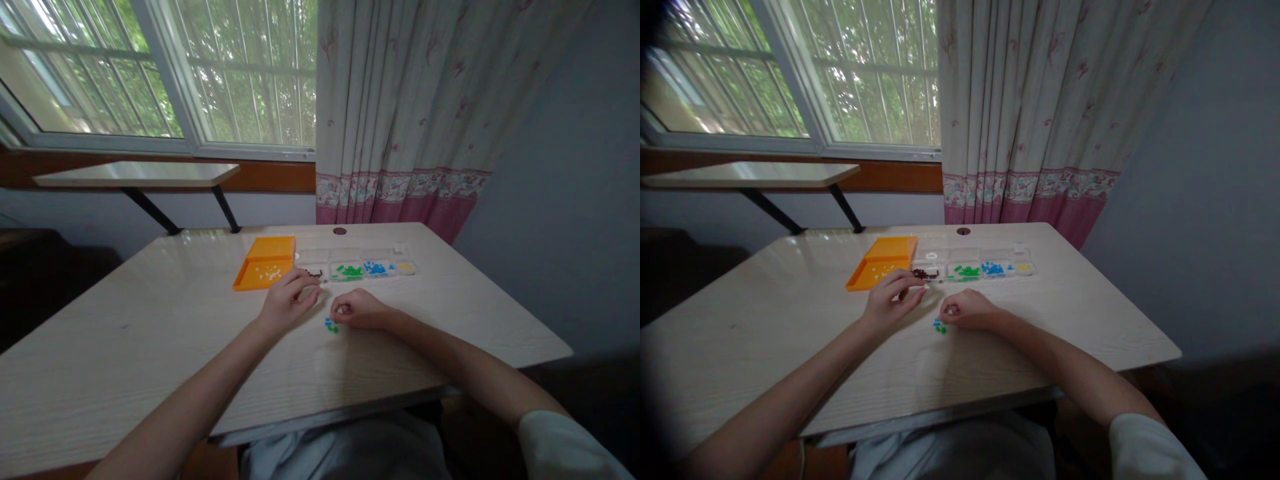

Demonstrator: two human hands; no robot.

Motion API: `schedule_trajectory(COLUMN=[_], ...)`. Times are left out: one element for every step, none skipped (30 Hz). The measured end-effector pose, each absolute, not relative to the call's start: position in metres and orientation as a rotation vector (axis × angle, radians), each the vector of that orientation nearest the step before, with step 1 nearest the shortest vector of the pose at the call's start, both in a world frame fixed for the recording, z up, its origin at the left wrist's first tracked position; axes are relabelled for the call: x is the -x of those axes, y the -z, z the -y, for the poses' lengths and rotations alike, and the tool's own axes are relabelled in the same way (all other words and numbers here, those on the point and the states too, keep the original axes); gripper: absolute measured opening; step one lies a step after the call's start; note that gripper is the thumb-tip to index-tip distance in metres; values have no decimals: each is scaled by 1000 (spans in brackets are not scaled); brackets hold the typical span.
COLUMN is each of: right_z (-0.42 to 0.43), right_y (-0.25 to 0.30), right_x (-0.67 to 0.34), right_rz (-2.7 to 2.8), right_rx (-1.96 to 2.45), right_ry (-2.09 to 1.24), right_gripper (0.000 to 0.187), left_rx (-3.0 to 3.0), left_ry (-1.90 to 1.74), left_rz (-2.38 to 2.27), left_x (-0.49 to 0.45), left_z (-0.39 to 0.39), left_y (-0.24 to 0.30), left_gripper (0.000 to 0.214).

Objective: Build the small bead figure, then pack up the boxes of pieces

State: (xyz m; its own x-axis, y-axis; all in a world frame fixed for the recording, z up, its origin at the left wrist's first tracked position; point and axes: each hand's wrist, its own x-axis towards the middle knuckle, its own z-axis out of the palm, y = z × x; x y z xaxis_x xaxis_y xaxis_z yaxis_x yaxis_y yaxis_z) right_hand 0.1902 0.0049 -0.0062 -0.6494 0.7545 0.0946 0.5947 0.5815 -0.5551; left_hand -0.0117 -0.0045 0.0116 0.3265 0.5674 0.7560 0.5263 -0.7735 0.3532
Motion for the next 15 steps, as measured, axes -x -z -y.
schedule_trajectory(right_z=[-5, -5, -5, -5, -5, -6, -6, -7, -7, -8, -9, -9, -10, -11, -12], right_y=[6, 6, 6, 7, 7, 8, 8, 9, 9, 10, 10, 11, 12, 12, 13], right_x=[-190, -190, -190, -190, -190, -191, -191, -191, -191, -191, -191, -191, -192, -192, -193], right_rz=[2490, 2486, 2480, 2474, 2467, 2457, 2447, 2434, 2419, 2403, 2389, 2375, 2361, 2347, 2335], right_rx=[1106, 1109, 1111, 1111, 1112, 1114, 1116, 1116, 1115, 1113, 1109, 1105, 1101, 1095, 1088], right_ry=[-707, -716, -725, -734, -743, -753, -764, -773, -781, -789, -799, -813, -829, -848, -869], right_gripper=[15, 15, 16, 16, 16, 17, 18, 18, 18, 18, 19, 19, 19, 20, 20], left_rx=[-2529, -2539, -2552, -2572, -2596, -2623, -2651, -2668, -2682, -2681, -2664, -2639, -2620, -2601, -2588], left_ry=[-1463, -1453, -1436, -1406, -1369, -1327, -1265, -1218, -1135, -1048, -978, -921, -870, -833, -794], left_rz=[-1036, -1033, -1035, -1048, -1077, -1126, -1198, -1294, -1402, -1512, -1626, -1725, -1794, -1851, -1892], left_x=[12, 14, 16, 19, 24, 29, 36, 44, 52, 60, 68, 75, 81, 87, 91], left_z=[4, 2, 0, -2, -5, -9, -13, -18, -23, -28, -33, -38, -42, -46, -49], left_y=[-11, -11, -11, -12, -13, -15, -16, -18, -19, -19, -18, -17, -15, -12, -9], left_gripper=[9, 10, 11, 12, 14, 15, 17, 18, 20, 21, 23, 24, 25, 25, 26])
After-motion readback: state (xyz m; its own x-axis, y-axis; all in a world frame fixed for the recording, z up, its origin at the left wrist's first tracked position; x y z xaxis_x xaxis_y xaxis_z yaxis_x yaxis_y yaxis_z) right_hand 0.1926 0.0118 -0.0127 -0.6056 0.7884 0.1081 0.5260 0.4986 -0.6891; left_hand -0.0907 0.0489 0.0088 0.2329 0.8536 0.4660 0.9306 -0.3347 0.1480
